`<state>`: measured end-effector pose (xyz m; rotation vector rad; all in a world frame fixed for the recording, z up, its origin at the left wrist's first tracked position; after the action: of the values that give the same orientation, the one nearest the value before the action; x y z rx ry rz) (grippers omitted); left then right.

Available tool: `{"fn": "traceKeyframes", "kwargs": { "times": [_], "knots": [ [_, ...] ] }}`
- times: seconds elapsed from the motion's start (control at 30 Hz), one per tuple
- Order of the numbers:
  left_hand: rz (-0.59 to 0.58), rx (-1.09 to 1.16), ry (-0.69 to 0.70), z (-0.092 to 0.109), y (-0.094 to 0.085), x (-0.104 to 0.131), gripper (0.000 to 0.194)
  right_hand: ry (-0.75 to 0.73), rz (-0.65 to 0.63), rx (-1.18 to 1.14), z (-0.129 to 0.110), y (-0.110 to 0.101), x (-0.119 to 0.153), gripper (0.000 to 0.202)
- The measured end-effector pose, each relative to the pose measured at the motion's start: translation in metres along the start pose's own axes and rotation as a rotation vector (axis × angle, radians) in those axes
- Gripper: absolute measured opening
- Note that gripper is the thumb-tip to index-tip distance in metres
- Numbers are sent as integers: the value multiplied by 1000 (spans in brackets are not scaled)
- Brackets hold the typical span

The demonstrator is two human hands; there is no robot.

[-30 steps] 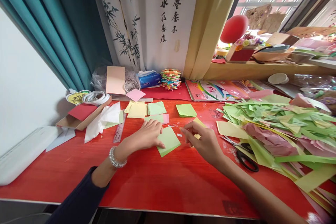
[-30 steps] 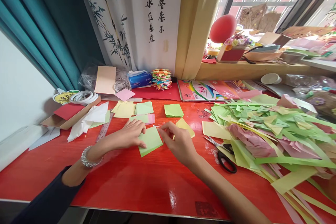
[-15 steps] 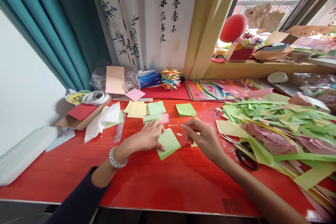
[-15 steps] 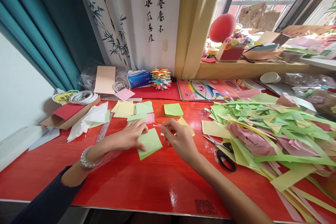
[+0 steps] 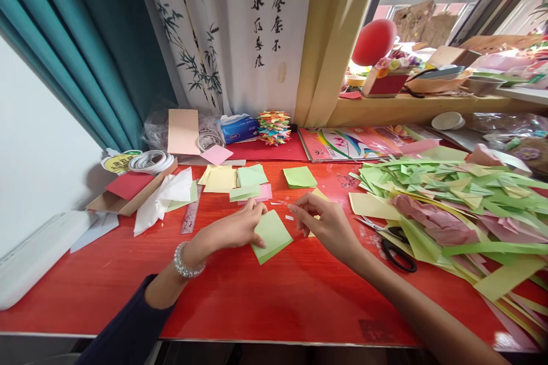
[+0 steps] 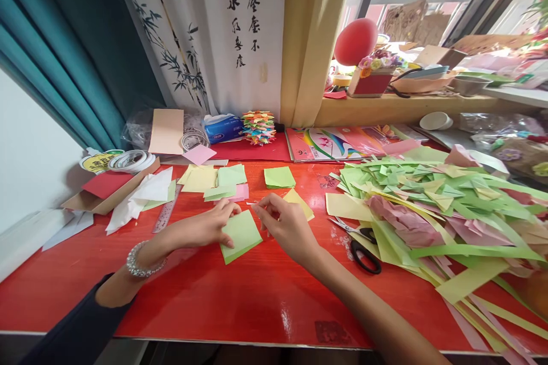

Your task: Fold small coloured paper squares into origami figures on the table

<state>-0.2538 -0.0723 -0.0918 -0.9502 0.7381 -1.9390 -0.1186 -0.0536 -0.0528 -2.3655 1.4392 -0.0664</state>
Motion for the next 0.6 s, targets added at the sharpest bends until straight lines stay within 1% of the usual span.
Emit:
{"fn": "traceKeyframes", "kwargs": {
  "times": [0.17,0.23,0.37,0.47,0.5,0.53,0.6],
  "knots": [
    [7,8,13,-5,2,-1,34,-3,-16,7,2,3,0,23],
    [17,2,32,-6,2,-2,29,-7,-28,6,2,5,-1,22],
    [24,-2,105,2,-1,-1,16,2,-51,11,3,8,-1,23],
    [11,21,131,10,-9,2,13,34,-69,-36,4,9,0,25],
    [22,34,131,13,-14,4,13,42,-61,-52,5,8,0,26],
    [50,53,129,16,-20,6,15,49,-40,-62,5,5,0,27],
    [149,115,134,20,-34,9,17,76,16,-66,6,-2,-1,30]
  ]
}}
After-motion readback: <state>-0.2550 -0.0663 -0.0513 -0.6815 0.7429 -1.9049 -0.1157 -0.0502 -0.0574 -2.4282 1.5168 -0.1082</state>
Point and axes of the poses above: each hand's wrist, its own x-axis away from the middle knuckle, its own y-axis out of the palm, z = x × y, the point moved 8 cm from there along -x, towards the middle knuckle, and after that the axes turned 1 degree about -z, right-handed, at the moved point
